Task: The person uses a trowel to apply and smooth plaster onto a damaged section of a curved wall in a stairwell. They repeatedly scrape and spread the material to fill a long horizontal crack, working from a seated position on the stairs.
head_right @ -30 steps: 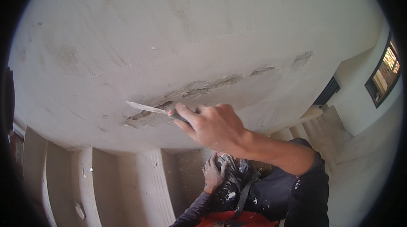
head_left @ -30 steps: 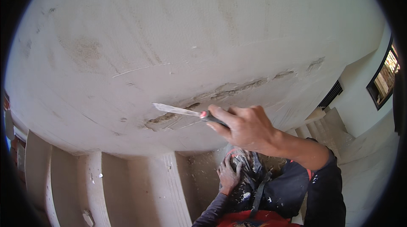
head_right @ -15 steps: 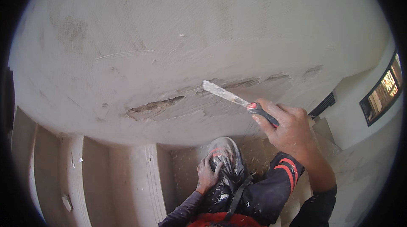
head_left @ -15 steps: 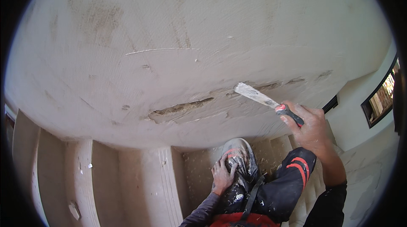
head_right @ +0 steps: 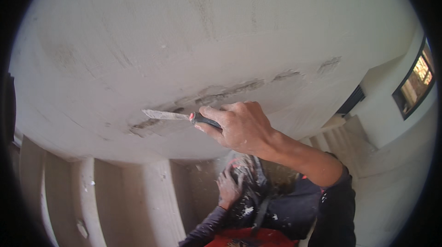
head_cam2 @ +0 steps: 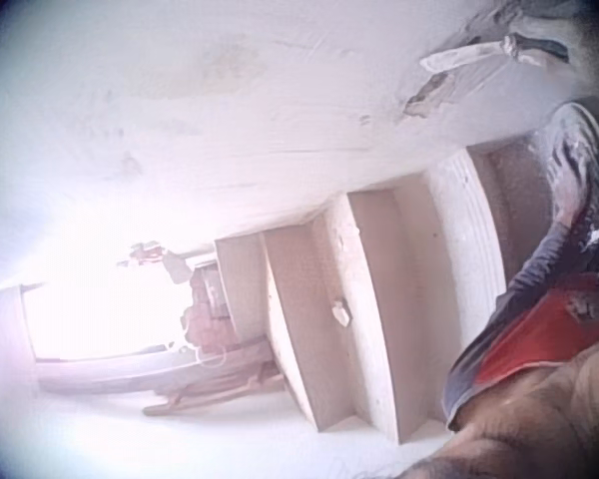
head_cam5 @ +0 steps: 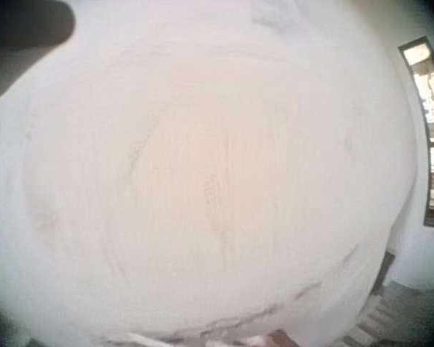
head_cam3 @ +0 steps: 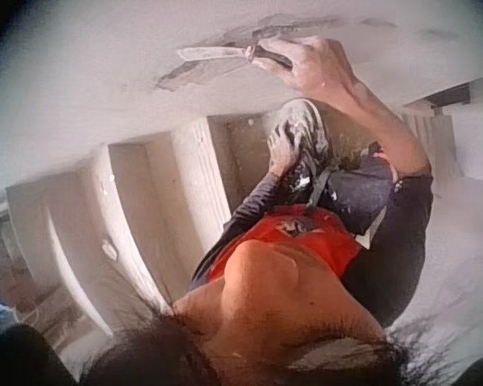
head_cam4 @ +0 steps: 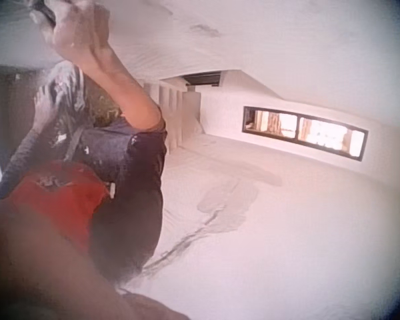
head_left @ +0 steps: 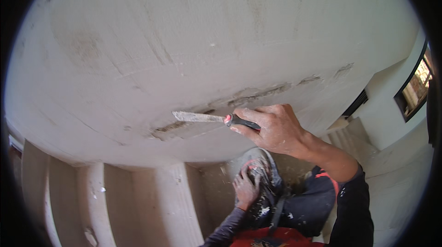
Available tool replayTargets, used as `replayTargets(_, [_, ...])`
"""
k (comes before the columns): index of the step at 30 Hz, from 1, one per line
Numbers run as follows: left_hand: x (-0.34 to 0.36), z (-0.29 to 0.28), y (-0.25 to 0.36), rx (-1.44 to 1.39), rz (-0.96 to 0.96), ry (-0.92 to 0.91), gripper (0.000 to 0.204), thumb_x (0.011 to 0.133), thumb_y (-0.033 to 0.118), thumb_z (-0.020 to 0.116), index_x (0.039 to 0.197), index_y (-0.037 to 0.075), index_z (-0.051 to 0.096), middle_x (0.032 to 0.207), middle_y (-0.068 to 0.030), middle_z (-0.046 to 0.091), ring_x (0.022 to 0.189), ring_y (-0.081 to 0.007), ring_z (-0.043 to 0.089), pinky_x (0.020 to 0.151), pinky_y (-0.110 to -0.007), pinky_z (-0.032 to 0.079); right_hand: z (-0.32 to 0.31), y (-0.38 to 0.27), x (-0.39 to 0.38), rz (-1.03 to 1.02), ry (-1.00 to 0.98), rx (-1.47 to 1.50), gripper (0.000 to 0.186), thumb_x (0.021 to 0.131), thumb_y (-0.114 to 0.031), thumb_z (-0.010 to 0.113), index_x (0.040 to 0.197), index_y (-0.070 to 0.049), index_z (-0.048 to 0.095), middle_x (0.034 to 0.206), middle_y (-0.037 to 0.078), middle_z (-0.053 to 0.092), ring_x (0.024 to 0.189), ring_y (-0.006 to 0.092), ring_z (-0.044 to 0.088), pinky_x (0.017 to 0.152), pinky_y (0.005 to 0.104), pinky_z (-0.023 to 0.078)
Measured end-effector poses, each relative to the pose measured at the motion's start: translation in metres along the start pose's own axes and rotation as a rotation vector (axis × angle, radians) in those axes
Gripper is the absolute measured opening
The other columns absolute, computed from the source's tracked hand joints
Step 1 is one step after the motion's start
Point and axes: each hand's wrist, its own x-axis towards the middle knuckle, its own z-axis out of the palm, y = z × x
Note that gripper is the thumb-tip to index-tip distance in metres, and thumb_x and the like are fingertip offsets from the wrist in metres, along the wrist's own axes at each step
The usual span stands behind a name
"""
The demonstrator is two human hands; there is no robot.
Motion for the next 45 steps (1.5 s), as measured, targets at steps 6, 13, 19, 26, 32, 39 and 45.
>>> replayTargets(6, [-0.005,-0.011,-0.007,-0.269,-0.018,0.005,0.048,0.088,0.036,0.058,0.124,0.005,0.051,0.124,-0.0215,0.050,0.118,-0.0380,0.045,0.101,-0.048,0.032,-0.030,0.010,-0.037,0.177,-0.058,0.049,0.024,0.085,-0.024,0.066,0.100,-0.006,0.066,0.066,0.012,0.063,0.053,0.0278,0.061,0.048,0.0337,0.046])
replayTargets(13, [0.056,-0.093,0.103,-1.171,0.199,-0.076,0.035,0.097,0.021,0.047,0.122,-0.003,0.051,0.129,-0.0199,0.051,0.116,-0.0310,0.052,0.100,-0.039,0.039,-0.056,0.006,-0.049,0.323,-0.093,-0.005,0.023,0.085,-0.016,0.065,0.100,0.000,0.063,0.070,0.017,0.062,0.055,0.0301,0.060,0.050,0.0335,0.046])
replayTargets(19, [0.087,-0.122,0.175,-1.904,0.271,-0.092,0.033,0.101,0.022,0.042,0.122,-0.003,0.046,0.121,-0.0156,0.054,0.110,-0.0234,0.054,0.095,-0.036,0.043,-0.053,0.013,-0.052,0.200,0.032,-0.061,0.024,0.084,-0.017,0.067,0.101,0.000,0.064,0.071,0.017,0.063,0.056,0.0300,0.061,0.051,0.0337,0.047])
replayTargets(26, [0.103,-0.115,0.183,-1.892,0.098,0.020,0.023,0.096,0.021,0.054,0.100,-0.001,0.060,0.075,0.0025,0.060,0.065,-0.0021,0.044,0.056,-0.019,0.033,-0.052,0.015,-0.048,0.232,-0.058,-0.146,0.027,0.083,-0.018,0.069,0.104,-0.001,0.064,0.075,0.017,0.065,0.061,0.0297,0.065,0.053,0.0329,0.050])
replayTargets(32, [0.106,-0.115,0.185,-1.731,0.038,0.260,0.020,0.097,0.018,0.052,0.099,-0.001,0.057,0.086,-0.0027,0.061,0.072,-0.0049,0.051,0.064,-0.021,0.042,-0.029,0.035,-0.044,0.239,-0.027,0.176,0.028,0.083,-0.020,0.069,0.104,-0.004,0.064,0.073,0.016,0.064,0.060,0.0298,0.064,0.052,0.0331,0.049])
replayTargets(39, [0.096,-0.196,0.139,-1.886,0.146,0.397,0.028,0.100,0.030,0.043,0.103,0.003,0.051,0.088,-0.0054,0.059,0.078,-0.0128,0.057,0.072,-0.027,0.048,-0.005,-0.026,0.014,0.116,-0.178,0.142,0.026,0.083,-0.022,0.068,0.102,-0.005,0.064,0.075,0.015,0.064,0.061,0.0300,0.064,0.052,0.0355,0.049])
replayTargets(45, [0.085,-0.137,0.152,-1.672,0.088,-0.027,0.022,0.099,0.021,0.048,0.103,0.001,0.056,0.091,-0.0053,0.063,0.079,-0.0066,0.053,0.070,-0.021,0.042,-0.049,-0.008,-0.046,0.284,-0.190,-0.038,0.026,0.083,-0.017,0.068,0.103,-0.002,0.063,0.079,0.015,0.065,0.064,0.0299,0.064,0.057,0.0332,0.050])
